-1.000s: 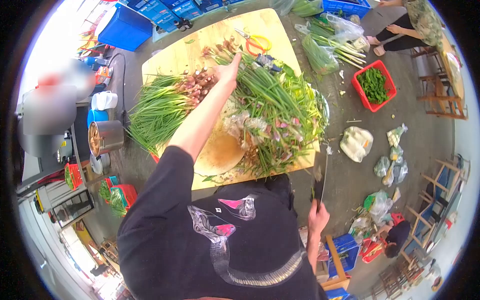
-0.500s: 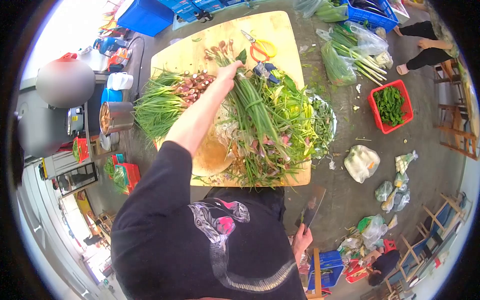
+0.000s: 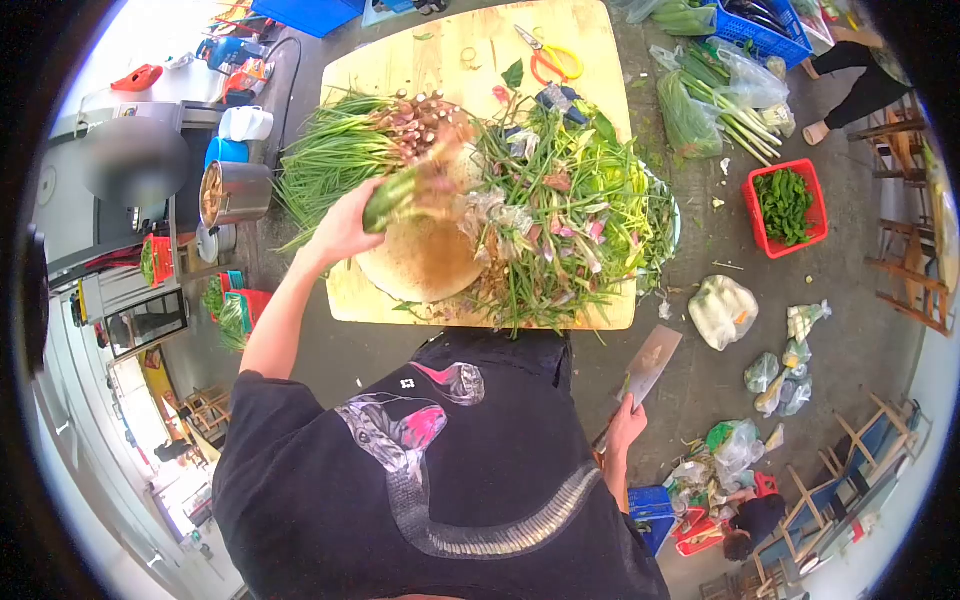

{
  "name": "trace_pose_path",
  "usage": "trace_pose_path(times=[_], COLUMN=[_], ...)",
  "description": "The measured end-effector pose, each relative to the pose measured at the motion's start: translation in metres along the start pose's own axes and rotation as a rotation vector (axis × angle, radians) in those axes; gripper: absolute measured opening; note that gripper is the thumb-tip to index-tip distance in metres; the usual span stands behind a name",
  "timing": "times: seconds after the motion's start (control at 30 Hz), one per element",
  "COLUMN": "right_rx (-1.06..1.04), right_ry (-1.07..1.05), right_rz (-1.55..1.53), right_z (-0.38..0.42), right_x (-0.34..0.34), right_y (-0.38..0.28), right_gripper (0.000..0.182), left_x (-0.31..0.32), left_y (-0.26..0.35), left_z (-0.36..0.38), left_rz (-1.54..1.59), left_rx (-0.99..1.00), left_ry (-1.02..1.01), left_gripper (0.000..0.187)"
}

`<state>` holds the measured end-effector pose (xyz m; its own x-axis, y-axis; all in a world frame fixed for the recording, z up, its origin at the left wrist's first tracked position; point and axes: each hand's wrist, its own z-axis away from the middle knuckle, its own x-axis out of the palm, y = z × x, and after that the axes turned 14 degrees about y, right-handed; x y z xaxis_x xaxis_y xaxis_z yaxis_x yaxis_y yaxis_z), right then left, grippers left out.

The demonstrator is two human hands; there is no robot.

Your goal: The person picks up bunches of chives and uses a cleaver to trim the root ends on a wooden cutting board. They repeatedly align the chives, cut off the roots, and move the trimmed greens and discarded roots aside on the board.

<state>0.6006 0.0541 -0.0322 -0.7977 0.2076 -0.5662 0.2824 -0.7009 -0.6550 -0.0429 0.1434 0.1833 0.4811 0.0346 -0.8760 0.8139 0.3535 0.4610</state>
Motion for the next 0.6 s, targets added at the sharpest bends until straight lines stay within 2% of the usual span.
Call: trace_pose_path(times=[0.13, 0.23, 0.33, 0.43, 0.47, 0.57, 0.6], right_rx=[0.016, -0.058, -0.078, -0.15, -0.167, -0.166, -0.156], right_ry=[0.02, 0.038, 0.057, 0.12, 0.125, 0.147, 0.17], right_rz=[-0.017, -0.018, 0.002, 0.036, 0.048, 0.065, 0.035], right_z=[0.016, 0.034, 0.07, 0.113, 0.125, 0.172, 0.178], right_x=[0.001, -0.001, -0.009, -0.011, -0.008, -0.011, -0.006], right_y=[0.004, 0.018, 0.03, 0.04, 0.04, 0.055, 0.066], right_gripper=[0.041, 0.04, 0.04, 0.039, 0.039, 0.04, 0.041], left_x=[0.027, 0.048, 0.079, 0.12, 0.131, 0.153, 0.15], left_y=[-0.042, -0.068, -0.093, -0.11, -0.11, -0.133, -0.131], left_z=[0.038, 0.046, 0.049, 0.058, 0.066, 0.087, 0.096], left_rz=[-0.207, -0.31, -0.502, -0.127, -0.076, -0.093, -0.061], left_rx=[0.301, 0.324, 0.313, 0.272, 0.249, 0.331, 0.301], left_ry=[0.006, 0.068, 0.213, 0.257, 0.251, 0.45, 0.529], left_gripper=[0.086, 0.095, 0.106, 0.112, 0.096, 0.077, 0.059])
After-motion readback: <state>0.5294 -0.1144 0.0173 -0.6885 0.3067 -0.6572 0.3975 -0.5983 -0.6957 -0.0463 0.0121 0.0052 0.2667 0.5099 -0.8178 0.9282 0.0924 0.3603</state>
